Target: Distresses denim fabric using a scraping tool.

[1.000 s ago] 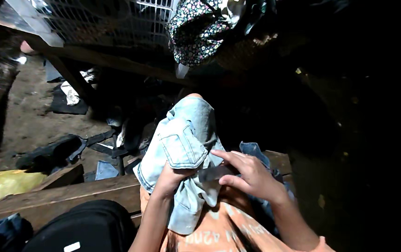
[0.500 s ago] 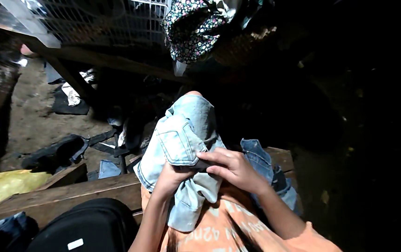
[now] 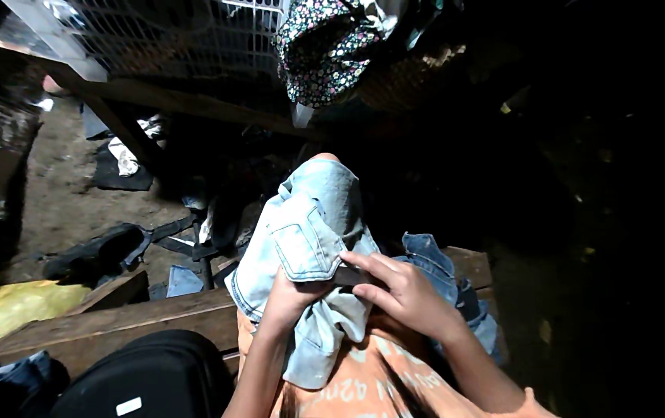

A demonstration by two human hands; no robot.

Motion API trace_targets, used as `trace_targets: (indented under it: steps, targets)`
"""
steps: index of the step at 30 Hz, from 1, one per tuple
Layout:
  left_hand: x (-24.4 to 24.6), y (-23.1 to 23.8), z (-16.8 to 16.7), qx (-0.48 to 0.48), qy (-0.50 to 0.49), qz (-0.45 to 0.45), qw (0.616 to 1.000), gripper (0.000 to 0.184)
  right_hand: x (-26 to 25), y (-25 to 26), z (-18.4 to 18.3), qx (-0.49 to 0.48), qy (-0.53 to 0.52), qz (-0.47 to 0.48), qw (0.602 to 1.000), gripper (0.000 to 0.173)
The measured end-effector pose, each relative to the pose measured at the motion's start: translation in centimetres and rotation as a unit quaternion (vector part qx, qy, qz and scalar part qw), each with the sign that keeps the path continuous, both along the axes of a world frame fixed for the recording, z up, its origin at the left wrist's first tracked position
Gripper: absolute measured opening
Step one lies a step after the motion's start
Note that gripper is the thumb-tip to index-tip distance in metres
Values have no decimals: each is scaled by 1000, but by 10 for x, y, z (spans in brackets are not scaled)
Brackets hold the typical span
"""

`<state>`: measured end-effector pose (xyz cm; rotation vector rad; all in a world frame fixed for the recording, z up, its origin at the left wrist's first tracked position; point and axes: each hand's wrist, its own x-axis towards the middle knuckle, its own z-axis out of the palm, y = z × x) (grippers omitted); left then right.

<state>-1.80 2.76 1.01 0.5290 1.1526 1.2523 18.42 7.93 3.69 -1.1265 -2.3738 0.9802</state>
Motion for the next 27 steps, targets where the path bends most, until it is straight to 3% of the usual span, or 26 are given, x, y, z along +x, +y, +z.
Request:
trace_targets:
  steps: [4,7,10,13,15,18,21,27]
  targets:
    - [-1,-1,0,-20,-20,5,1000,58,-7,0,-8,94,0,-9,996,43]
    - [-3,-2,0,-53,-3,-2,999,59,-19,0,-15,111,14,-18,994,39]
    - [-6,2,-6,-26,3,-2,1000,52,-27,3,-18,-50,102,-32,993,37]
    - [-7,6,-3,-26,-17,-1,1000,50,-27,11,-11,-302,251,-39,919,32]
    - [-8,6,-2,-28,-27,-3,999,49,-25,15,-10,-351,269,-31,897,31]
    - [-8,3,-9,6,-53,-5,999,46,-17,17,-7,-251,187,27,949,42]
    - [-9,-1,-10,5,-73,-6,997,49,-11,8,-3,-99,49,20,994,45]
    - [-7,-3,-9,23,-37,-31,999,48,-16,-5,-8,92,-26,-40,995,41]
